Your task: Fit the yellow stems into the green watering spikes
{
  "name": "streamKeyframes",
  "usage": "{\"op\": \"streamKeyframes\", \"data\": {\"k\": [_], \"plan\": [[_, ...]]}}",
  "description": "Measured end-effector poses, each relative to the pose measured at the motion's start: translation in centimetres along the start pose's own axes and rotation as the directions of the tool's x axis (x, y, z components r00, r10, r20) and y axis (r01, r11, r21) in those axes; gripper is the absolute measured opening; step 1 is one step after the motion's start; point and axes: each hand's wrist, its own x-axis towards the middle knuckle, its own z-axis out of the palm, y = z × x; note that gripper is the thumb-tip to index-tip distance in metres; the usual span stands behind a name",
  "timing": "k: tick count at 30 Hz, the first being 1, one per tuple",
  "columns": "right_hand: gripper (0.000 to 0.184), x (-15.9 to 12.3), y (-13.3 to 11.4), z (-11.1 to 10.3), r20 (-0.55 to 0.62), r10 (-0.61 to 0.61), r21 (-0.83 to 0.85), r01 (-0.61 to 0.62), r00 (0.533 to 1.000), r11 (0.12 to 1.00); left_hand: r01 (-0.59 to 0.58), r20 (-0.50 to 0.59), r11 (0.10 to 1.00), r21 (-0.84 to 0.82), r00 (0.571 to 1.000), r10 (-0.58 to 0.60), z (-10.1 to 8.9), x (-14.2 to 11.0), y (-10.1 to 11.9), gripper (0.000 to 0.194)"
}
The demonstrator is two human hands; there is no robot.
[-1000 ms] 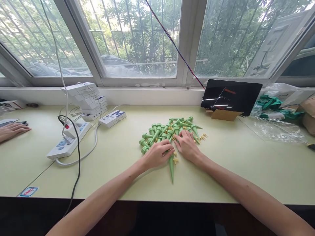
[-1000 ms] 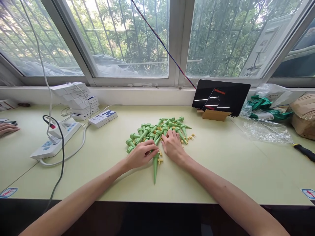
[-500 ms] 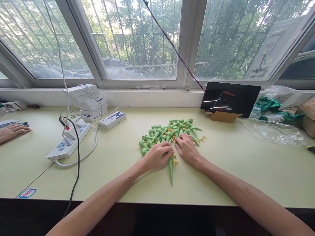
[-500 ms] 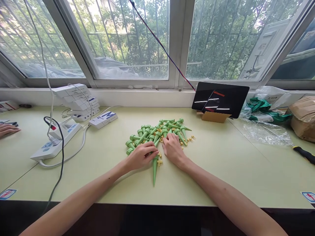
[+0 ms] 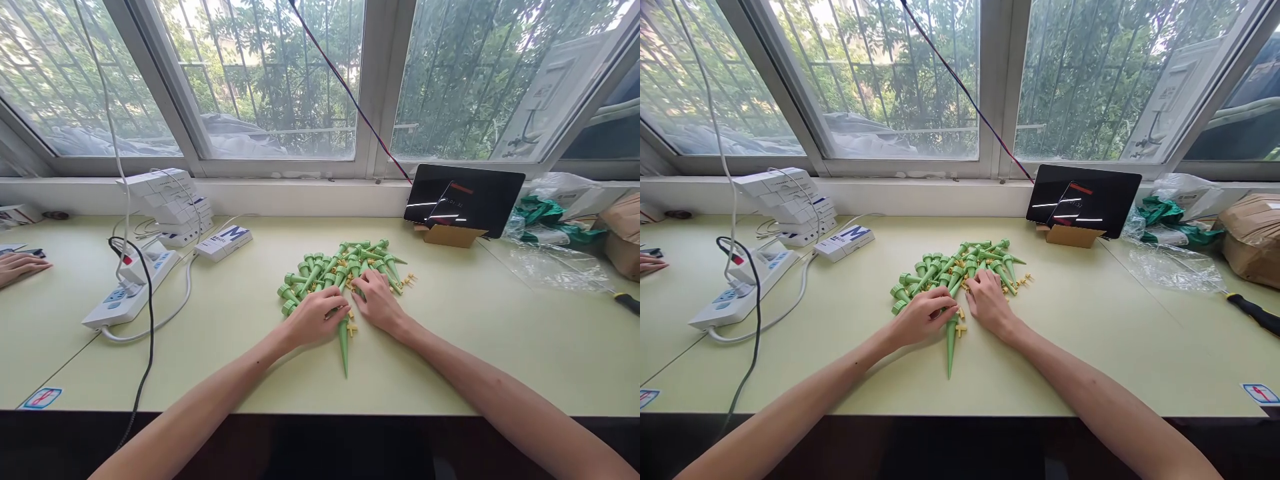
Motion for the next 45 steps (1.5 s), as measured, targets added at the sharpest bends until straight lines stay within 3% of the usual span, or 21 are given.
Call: {"op": "streamKeyframes", "data": {"k": [17,45], "plan": [[0.012,-0.06,0.07,-0.49,-0.01,-0.081,0.054,0.081,0.997,0.995,0.012,-0.009,1.0,0.003,1.0,-0.012,0.13,0.11,-0.16,0.024],[0.01,-0.22,0.09,-0.69,0.016,-0.099,0.069,0.097,0.995,0.993,0.003,-0.002,1.0,0.016,1.0,-0.003,0.07,0.04,-0.1,0.026]]}}
